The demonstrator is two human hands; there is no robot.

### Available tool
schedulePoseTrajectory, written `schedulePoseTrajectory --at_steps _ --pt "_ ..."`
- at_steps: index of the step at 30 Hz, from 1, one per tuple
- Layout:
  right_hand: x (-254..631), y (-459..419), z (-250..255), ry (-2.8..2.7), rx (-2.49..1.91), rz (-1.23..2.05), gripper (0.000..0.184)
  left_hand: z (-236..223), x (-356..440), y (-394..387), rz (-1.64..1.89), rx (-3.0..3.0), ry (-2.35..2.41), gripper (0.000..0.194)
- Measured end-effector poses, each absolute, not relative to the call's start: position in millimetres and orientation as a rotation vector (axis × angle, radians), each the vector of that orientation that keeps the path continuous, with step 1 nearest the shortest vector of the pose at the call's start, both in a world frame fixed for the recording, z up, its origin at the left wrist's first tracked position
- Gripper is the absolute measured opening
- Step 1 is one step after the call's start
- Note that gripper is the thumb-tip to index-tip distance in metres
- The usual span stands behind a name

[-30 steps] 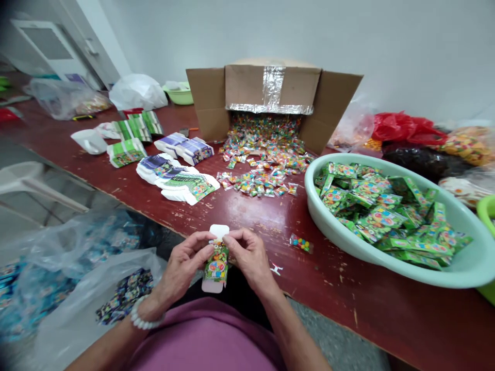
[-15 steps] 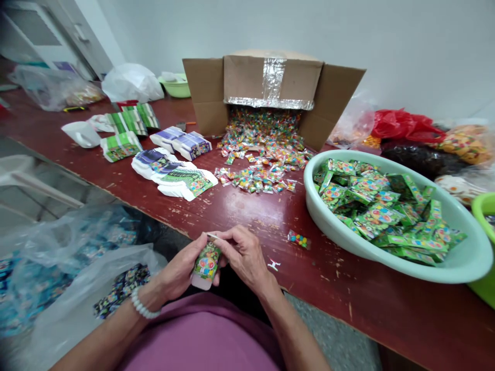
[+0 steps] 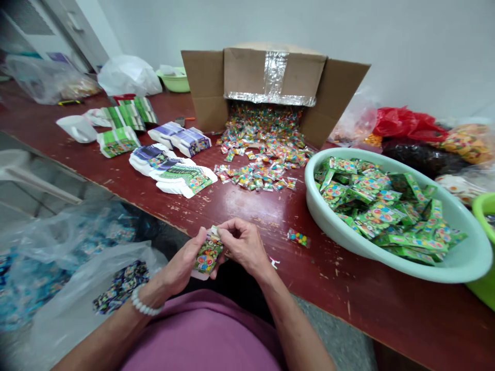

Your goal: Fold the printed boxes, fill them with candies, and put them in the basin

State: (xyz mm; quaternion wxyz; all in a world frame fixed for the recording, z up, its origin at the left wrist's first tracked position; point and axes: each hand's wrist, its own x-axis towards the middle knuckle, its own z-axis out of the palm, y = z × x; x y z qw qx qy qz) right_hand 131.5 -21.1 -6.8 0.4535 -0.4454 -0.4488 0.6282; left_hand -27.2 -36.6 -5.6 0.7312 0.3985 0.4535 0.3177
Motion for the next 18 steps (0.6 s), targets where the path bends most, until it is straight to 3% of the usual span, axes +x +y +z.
schedulePoseTrajectory --at_steps 11,18 --pt "131.6 -18.5 -9.7 -1.049 -1.141 1.661 0.038 -7.0 -26.4 -35.1 0.719 0.708 0.921 0.055" --pt "137.2 -22.9 -1.9 -1.500 -1.131 1.329 0.023 -5.9 -31.4 -31.5 0.777 0.784 0.929 0.054"
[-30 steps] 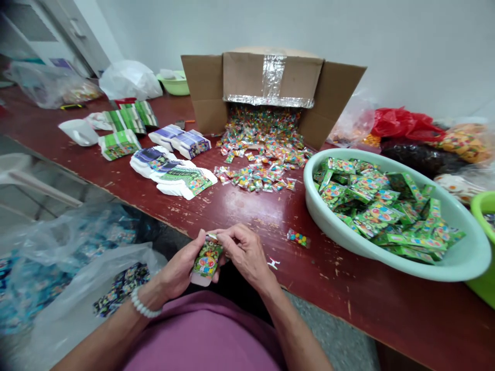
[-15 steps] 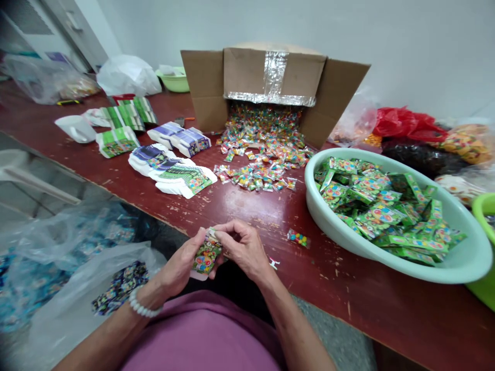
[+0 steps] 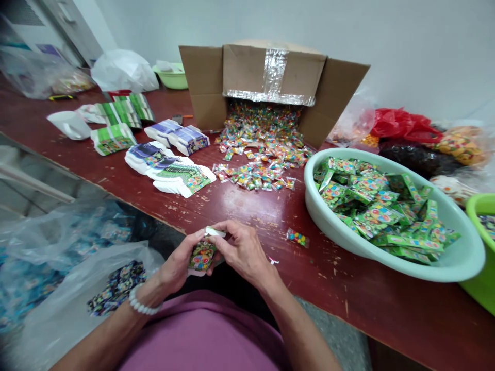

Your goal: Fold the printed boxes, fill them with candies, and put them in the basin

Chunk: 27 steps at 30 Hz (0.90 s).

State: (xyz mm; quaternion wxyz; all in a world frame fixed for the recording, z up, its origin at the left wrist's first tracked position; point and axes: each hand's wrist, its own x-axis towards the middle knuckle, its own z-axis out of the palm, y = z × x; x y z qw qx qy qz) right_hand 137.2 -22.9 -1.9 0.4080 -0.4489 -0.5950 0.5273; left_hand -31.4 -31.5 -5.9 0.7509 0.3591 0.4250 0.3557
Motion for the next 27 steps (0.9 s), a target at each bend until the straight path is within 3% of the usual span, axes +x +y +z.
schedulePoseTrajectory --at_steps 6,14,27 --pt "138 -19 -13 -1.059 -1.009 1.677 0.029 -9 -30 -33 0.726 0.784 0.915 0.060" --pt "133 -30 -5 -1.188 -1.019 1.529 0.029 -12 -26 -34 0.768 0.721 0.960 0.061" --pt "121 -21 -18 -0.955 -1.060 1.681 0.029 -22 -29 -36 0.783 0.868 0.979 0.066"
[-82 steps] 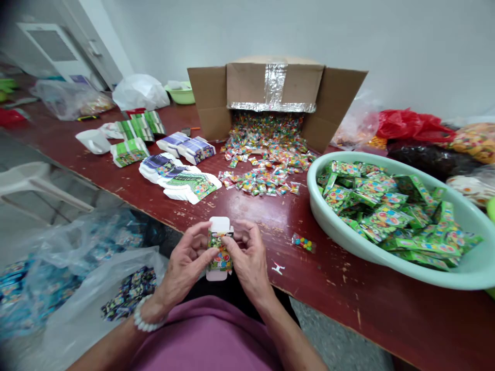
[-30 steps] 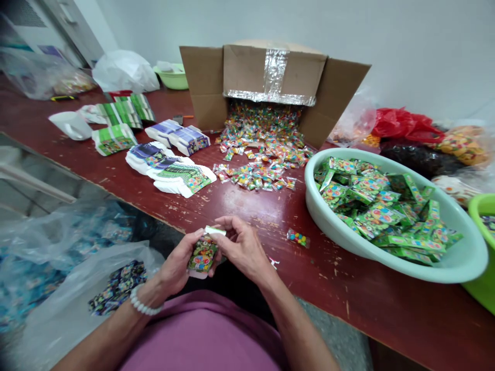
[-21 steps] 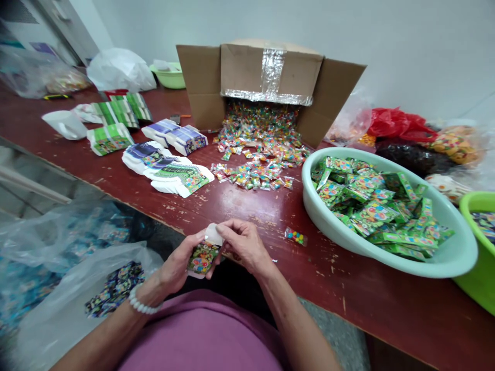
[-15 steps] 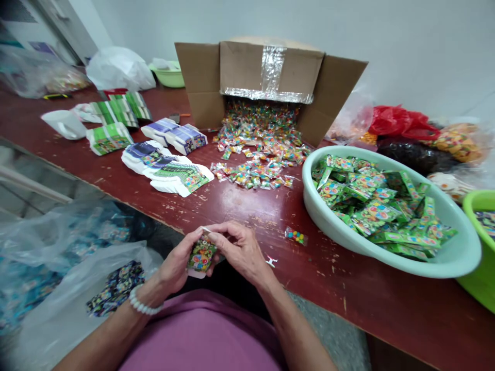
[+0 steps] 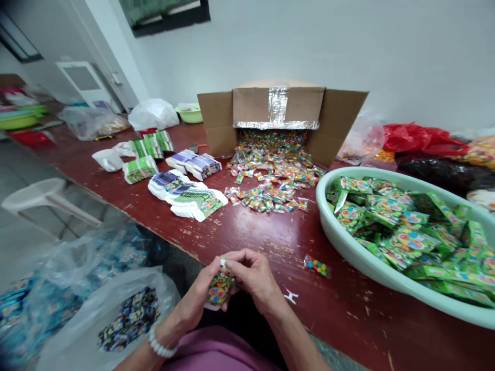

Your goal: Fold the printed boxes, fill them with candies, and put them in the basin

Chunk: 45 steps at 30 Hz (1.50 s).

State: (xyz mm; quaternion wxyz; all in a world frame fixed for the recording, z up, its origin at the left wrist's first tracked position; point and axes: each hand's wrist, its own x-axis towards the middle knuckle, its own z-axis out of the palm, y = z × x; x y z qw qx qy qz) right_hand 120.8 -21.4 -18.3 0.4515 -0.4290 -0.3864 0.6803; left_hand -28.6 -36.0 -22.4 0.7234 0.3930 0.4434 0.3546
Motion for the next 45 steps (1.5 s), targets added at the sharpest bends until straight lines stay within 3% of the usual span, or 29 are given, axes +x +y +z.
schedulePoseTrajectory --at_steps 8,11,26,32,40,45 --pt "121 -38 -22 -1.231 -0.982 1.428 0.022 -25 -30 -42 0.770 0.769 1.026 0.065" --pt "122 -36 -25 -1.124 -1.006 1.490 0.024 -23 -28 -41 0.801 0.825 1.012 0.054" --pt "130 -26 -14 -0.987 -1.064 1.661 0.032 -14 -23 -30 0.767 0.739 0.976 0.063" --pt "126 -17 -15 -1.195 -1.148 1.373 0.029 -18 -24 -24 0.745 0.731 0.980 0.066" --pt "125 -33 -19 -1.769 -1.139 0.812 0.017 -20 -23 -26 0.829 0.576 1.026 0.050" --pt "141 -1 -25 -1.951 -1.066 0.869 0.018 -22 -27 -34 0.845 0.608 0.963 0.054"
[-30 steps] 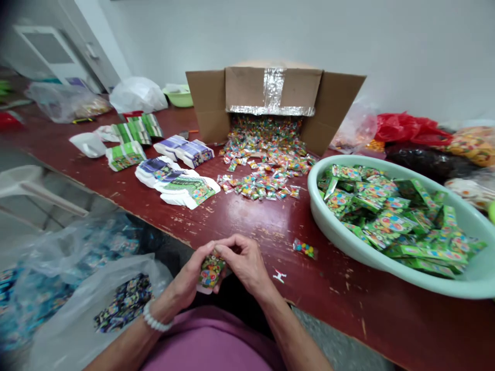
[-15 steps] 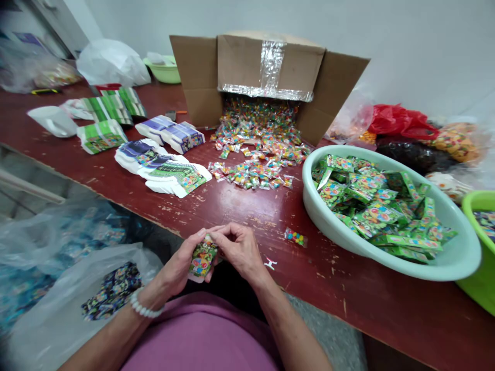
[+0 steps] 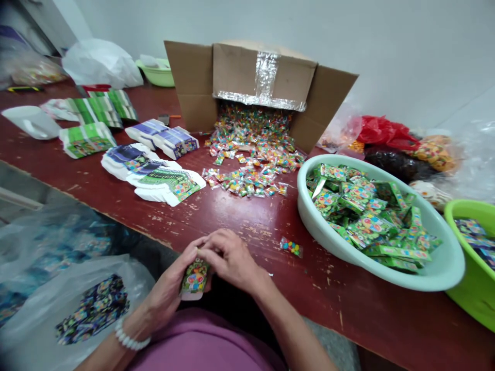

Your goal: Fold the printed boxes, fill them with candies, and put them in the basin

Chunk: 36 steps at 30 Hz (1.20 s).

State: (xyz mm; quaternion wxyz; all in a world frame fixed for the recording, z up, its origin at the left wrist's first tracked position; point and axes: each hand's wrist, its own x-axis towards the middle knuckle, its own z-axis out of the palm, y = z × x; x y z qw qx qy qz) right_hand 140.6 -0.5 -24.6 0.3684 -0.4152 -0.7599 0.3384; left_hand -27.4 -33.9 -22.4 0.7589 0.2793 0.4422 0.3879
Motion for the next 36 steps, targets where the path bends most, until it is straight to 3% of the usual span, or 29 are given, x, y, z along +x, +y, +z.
schedulePoseTrajectory --at_steps 2,6,8,10,15,20,22,29,33,36 --pt "149 32 -28 -1.915 -1.192 0.742 0.017 -23 -31 -41 0.804 0.575 0.936 0.058" --pt "156 105 -39 -1.851 -1.587 0.261 0.039 -31 -42 -62 0.677 0.509 0.944 0.059" --pt "156 129 -43 -1.798 -1.640 0.254 0.029 -37 -53 -69 0.618 0.494 0.964 0.053" --pt "158 140 -44 -1.727 -1.617 0.300 0.012 -43 -70 -69 0.626 0.568 1.020 0.045" --pt "167 114 -32 -1.533 -1.548 0.405 0.028 -45 -128 -49 0.380 1.063 1.123 0.031" --pt "165 64 -12 -0.919 -1.285 1.186 0.039 -36 -153 -30 -0.024 1.239 0.961 0.026" --pt "160 44 -7 -0.767 -1.207 1.367 0.041 -33 -148 -26 0.079 1.141 0.924 0.024" --pt "144 -6 -6 -0.770 -1.186 1.479 0.031 -22 -98 -27 0.600 0.803 0.868 0.033" --pt "141 -16 -9 -0.798 -1.139 1.471 0.028 -16 -82 -30 0.646 0.814 0.806 0.045" --pt "141 -20 -12 -0.828 -1.165 1.460 0.028 -15 -79 -33 0.596 0.824 0.795 0.045"
